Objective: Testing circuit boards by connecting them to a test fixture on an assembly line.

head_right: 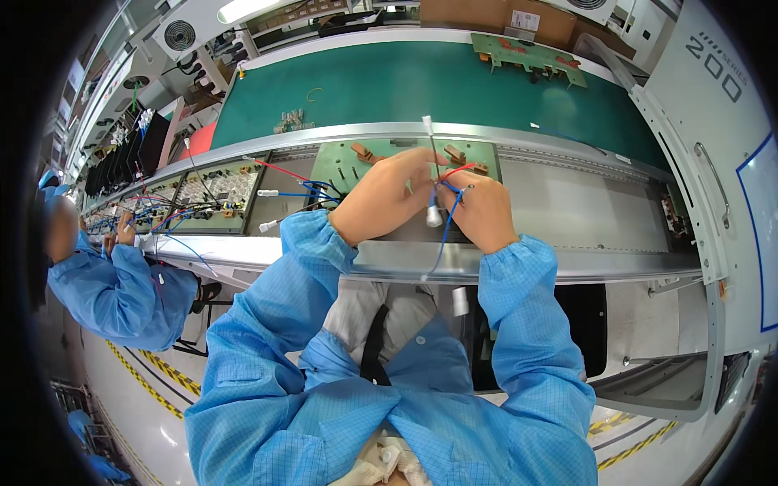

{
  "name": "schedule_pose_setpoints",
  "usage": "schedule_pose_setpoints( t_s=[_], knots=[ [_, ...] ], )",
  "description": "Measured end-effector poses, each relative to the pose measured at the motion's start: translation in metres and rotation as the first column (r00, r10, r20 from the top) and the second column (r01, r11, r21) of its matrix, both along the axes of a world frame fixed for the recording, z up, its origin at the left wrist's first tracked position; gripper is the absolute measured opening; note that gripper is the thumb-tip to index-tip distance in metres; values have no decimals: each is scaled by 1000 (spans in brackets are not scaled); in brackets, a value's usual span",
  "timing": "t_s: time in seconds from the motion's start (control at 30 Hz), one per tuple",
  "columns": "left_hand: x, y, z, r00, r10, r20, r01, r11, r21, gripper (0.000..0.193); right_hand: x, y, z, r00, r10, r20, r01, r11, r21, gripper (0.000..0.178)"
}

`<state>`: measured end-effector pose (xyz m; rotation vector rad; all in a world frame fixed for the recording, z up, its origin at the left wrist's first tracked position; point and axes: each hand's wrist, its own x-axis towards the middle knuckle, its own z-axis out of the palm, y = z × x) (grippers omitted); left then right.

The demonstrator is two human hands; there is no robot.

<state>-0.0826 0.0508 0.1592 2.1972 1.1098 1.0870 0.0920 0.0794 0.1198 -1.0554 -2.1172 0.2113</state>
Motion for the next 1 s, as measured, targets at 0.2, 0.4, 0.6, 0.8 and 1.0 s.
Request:
schedule_pose_setpoints(
  t_s=[0.2, 0.4, 0.6, 0.8, 1.0],
  knots=[
    [-2, -5, -7, 998, 58, -20, -57, 997, 52, 26, -14, -11, 0, 999, -41, -30, 39, 998, -56, 14],
    [-8, -3, -7, 992, 121, -48, -116, 990, 85, 17, -21, -7, -10, 999, -45, 14, 46, 998, -37, 12],
    [-7, 8, -18, 993, 122, 8, -122, 985, 123, 16, -11, -16, -5, 955, 25, -297, -125, 937, -325, 19],
    [-8, 15, -17, 989, 139, -43, -133, 985, 114, 14, 6, -40, 5, 751, 39, -659, -455, 753, -475, 42],
    [-5, 27, -14, 987, 161, 8, -161, 987, 29, 15, -6, -25, 0, 910, 61, -411, -251, 868, -428, 56]
  ],
)
